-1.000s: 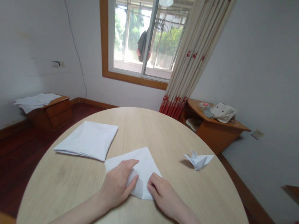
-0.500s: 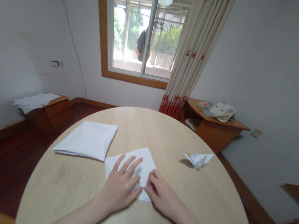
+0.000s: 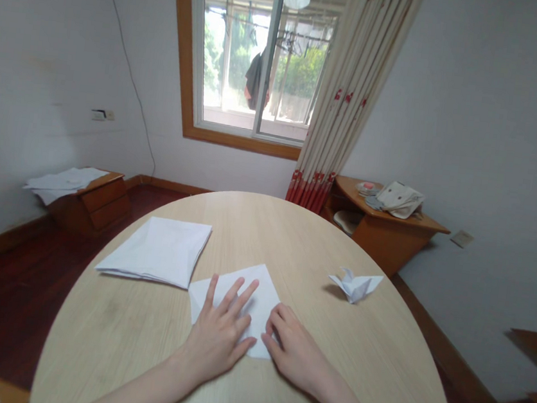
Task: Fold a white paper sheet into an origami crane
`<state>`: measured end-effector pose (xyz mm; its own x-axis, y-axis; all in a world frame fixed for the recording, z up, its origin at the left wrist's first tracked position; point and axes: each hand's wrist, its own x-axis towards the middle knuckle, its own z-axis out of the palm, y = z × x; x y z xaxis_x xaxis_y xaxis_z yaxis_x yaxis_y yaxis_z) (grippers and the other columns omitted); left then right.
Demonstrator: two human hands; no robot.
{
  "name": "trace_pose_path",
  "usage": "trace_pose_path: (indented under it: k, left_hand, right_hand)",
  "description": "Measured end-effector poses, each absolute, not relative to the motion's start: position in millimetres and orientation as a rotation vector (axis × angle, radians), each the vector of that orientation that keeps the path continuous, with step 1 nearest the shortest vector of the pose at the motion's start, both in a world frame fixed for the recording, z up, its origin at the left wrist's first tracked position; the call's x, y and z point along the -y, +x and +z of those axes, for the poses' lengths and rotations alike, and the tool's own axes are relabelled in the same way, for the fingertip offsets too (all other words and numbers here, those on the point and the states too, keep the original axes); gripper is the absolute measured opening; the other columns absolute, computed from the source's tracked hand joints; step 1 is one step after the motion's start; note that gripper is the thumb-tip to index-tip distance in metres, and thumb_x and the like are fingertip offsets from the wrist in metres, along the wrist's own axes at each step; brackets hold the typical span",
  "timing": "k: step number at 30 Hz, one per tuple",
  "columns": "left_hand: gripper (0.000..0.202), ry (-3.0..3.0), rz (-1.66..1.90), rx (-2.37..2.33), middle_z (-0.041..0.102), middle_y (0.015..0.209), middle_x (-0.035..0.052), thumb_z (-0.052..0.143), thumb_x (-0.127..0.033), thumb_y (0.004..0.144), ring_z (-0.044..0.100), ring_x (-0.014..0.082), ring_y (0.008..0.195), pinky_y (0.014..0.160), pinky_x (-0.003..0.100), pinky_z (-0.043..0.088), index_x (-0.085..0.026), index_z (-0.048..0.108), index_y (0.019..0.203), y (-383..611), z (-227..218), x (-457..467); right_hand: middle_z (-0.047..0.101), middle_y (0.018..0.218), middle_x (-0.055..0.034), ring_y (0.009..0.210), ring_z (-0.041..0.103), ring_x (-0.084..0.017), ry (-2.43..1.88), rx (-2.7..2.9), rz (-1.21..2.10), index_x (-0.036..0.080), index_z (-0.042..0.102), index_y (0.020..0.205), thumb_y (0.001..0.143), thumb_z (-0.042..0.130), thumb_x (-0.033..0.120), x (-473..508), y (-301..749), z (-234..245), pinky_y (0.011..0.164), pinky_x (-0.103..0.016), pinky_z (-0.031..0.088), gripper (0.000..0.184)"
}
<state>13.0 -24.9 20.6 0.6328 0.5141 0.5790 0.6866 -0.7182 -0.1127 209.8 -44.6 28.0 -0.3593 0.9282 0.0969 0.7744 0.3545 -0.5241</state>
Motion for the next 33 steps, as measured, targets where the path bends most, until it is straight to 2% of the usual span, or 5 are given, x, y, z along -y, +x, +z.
trace_pose_path:
  k: [10,14,18,29,33]
  left_hand:
    - [0.019,-2.515,-0.858,1.114,0.039,0.148,0.0092,0.059,-0.035,0.084,0.030,0.0305,0.136,0.113,0.056,-0.011,-0.019,0.063,0.075,23,14,32]
    - [0.022,-2.546,-0.837,1.170,0.035,0.150,0.0114,0.061,-0.041,0.080,0.027,0.0330,0.138,0.112,0.059,-0.009,-0.019,0.062,0.080,24,12,36]
    - [0.023,-2.577,-0.810,1.186,0.031,0.151,0.0133,0.063,-0.040,0.078,0.024,0.0341,0.139,0.112,0.060,-0.009,-0.018,0.061,0.084,24,11,36]
    - [0.029,-2.644,-0.810,1.219,0.030,0.151,0.0157,0.066,-0.041,0.073,0.022,0.0369,0.139,0.110,0.063,-0.010,-0.018,0.063,0.092,20,12,32]
    - [0.035,-2.636,-0.830,1.221,0.026,0.153,0.0150,0.067,-0.039,0.075,0.019,0.0371,0.140,0.109,0.065,-0.009,-0.020,0.062,0.104,19,13,31]
  right_hand:
    - [0.051,0.095,-0.0050,0.092,0.052,-0.019,-1.496,2.151,0.634,0.019,0.050,0.078,0.085,0.049,0.009,39,209,21,0.086,-0.035,0.045,0.012]
    - [0.052,0.093,-0.0049,0.089,0.052,-0.019,-1.503,2.141,0.628,0.019,0.050,0.077,0.087,0.047,0.010,39,207,19,0.082,-0.034,0.045,0.013]
    - [0.052,0.092,-0.0049,0.088,0.053,-0.019,-1.507,2.147,0.614,0.019,0.050,0.077,0.088,0.047,0.013,39,207,18,0.079,-0.033,0.046,0.013]
    - [0.052,0.093,-0.0054,0.091,0.052,-0.019,-1.526,2.147,0.577,0.019,0.048,0.078,0.089,0.045,0.015,38,206,14,0.081,-0.035,0.045,0.013]
    - [0.052,0.094,-0.0058,0.090,0.053,-0.019,-1.515,2.130,0.550,0.020,0.048,0.079,0.090,0.044,0.015,37,205,10,0.080,-0.034,0.046,0.012]
